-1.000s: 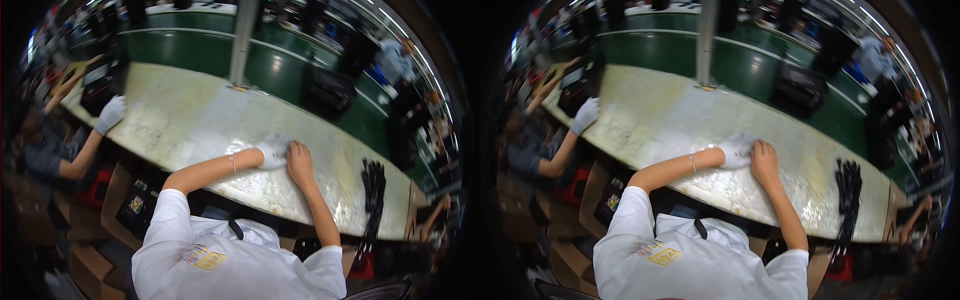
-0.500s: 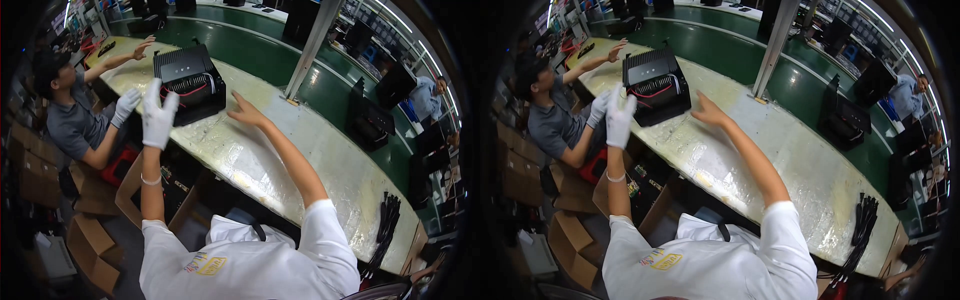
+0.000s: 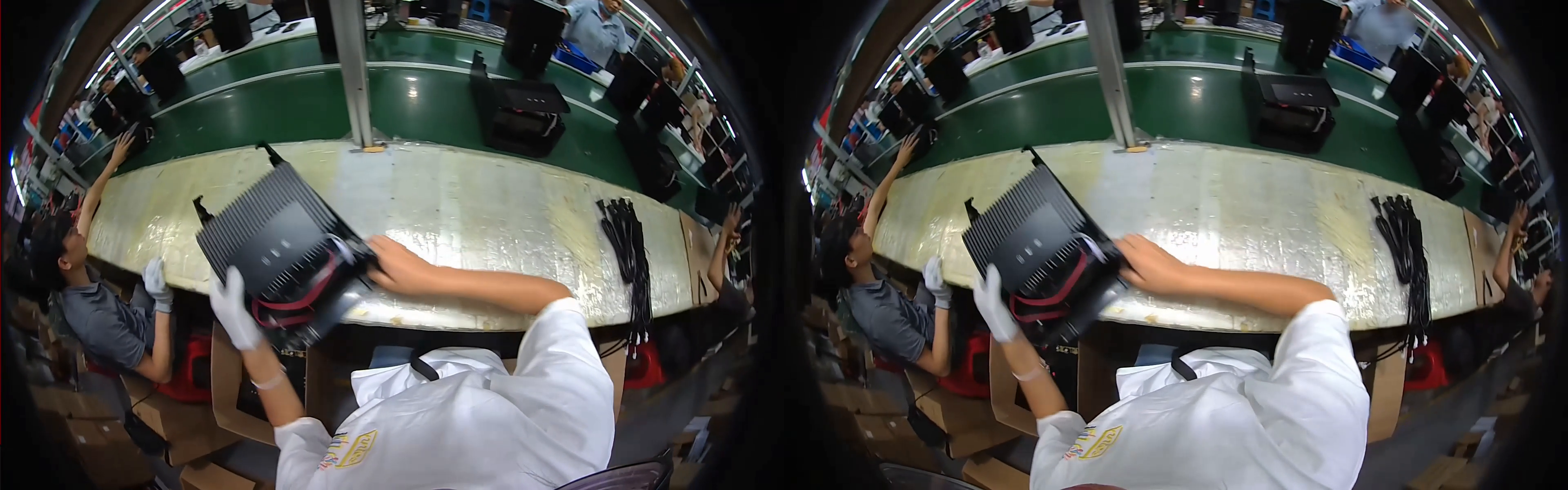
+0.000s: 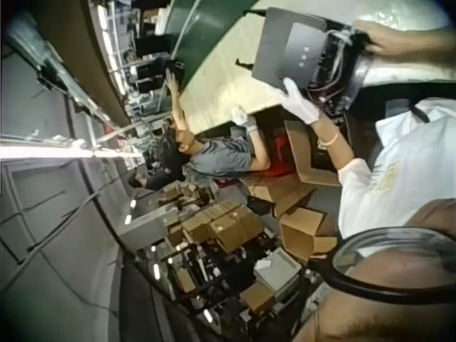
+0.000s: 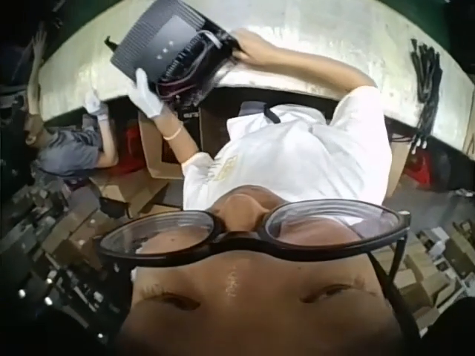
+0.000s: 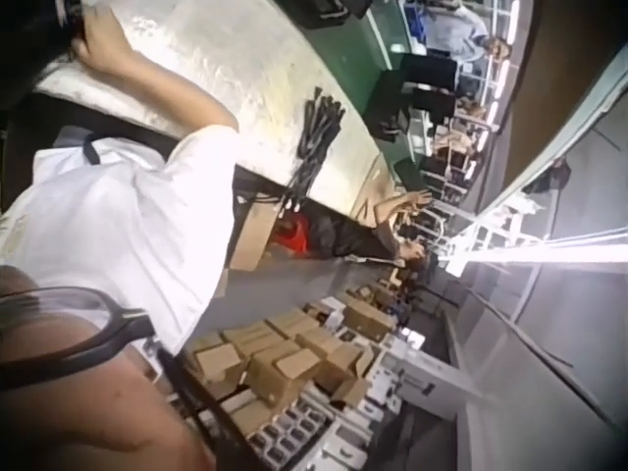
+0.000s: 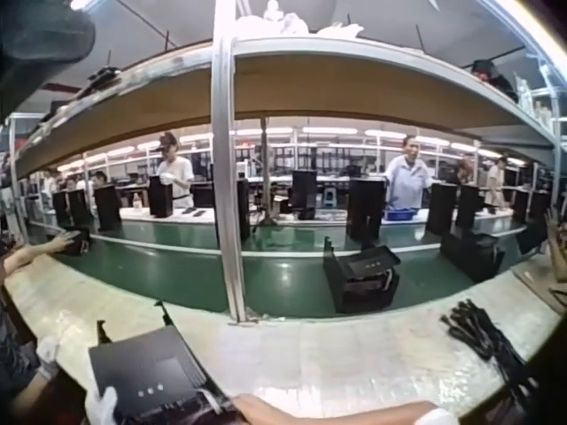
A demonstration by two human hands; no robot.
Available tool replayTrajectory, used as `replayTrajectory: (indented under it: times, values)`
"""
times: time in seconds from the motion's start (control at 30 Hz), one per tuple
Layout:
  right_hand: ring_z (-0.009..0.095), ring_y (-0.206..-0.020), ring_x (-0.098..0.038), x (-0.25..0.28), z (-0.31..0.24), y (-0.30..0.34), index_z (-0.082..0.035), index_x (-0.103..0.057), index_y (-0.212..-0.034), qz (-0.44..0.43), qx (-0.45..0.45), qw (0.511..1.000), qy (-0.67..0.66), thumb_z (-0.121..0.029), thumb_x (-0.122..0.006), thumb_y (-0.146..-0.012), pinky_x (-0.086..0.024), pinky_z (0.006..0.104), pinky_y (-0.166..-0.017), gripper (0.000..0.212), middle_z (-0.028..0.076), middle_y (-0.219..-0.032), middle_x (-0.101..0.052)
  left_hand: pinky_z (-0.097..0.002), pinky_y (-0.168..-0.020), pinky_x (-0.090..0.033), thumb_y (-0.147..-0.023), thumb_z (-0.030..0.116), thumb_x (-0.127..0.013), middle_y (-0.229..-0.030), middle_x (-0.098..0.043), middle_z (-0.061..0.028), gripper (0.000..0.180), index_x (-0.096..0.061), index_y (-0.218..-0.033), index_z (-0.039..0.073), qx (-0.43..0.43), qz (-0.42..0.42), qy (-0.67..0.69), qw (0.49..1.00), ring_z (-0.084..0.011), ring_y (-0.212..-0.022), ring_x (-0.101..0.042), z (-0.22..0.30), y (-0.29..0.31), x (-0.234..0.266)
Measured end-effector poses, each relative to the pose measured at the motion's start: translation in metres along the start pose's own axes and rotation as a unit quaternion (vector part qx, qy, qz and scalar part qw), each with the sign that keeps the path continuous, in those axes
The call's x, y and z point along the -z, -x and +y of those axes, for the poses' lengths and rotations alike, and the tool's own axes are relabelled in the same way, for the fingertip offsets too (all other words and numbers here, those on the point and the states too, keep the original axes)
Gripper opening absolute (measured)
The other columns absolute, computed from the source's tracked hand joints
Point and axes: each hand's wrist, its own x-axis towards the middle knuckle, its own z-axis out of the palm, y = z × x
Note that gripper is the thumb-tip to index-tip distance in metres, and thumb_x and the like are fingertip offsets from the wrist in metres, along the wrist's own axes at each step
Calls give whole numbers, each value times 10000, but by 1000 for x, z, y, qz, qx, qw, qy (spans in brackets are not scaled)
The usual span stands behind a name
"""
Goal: Assembling electronic components and routing wires within a plastic housing on a factory production line.
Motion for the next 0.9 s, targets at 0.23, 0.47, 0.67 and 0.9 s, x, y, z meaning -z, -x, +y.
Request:
replayTrajectory:
  times: [0.23, 0.47, 0.67, 0.9]
  values:
    - [425, -686, -613, 80, -20, 177, -5, -587, -1075, 29, -163, 985, 42, -92, -619, -786, -496, 469, -626, 303, 216, -746, -610, -317, -1015, -404, -891, -2, -599, -1363, -497, -142, 410, -511, -1288, -56, 70, -102, 82, 989, -181, -1113, -536, 16, 112, -118]
    - [443, -1213, -480, 139, 11, 193, -1, -485, -1321, -35, -208, 975, 75, -438, -644, -882, -393, 463, -1027, 639, 276, -1302, -512, -249, -828, -444, -903, 122, -643, -974, -604, -44, 197, -582, -990, -44, 41, -255, 80, 963, -100, -888, -520, -10, 46, -227]
    - [312, -1459, -201, 212, 58, 114, 14, -308, -1470, 162, -107, 974, -120, -369, -561, -962, -213, 405, -1170, 685, 204, -1574, -188, -269, -787, -484, -907, 262, -651, -998, -661, -83, 379, -617, -1123, -47, 64, -307, -27, 949, -128, -894, -586, -12, 6, -261]
    - [355, -1456, -224, 210, -21, 119, -33, -576, -1286, 211, -4, 972, -101, -21, -732, -768, -225, 475, -1154, 541, 193, -1545, -275, -433, -916, -467, -701, 60, -746, -1069, -655, -106, 220, -674, -907, 89, -321, -204, -155, 912, -274, -1019, -597, 53, 49, -219]
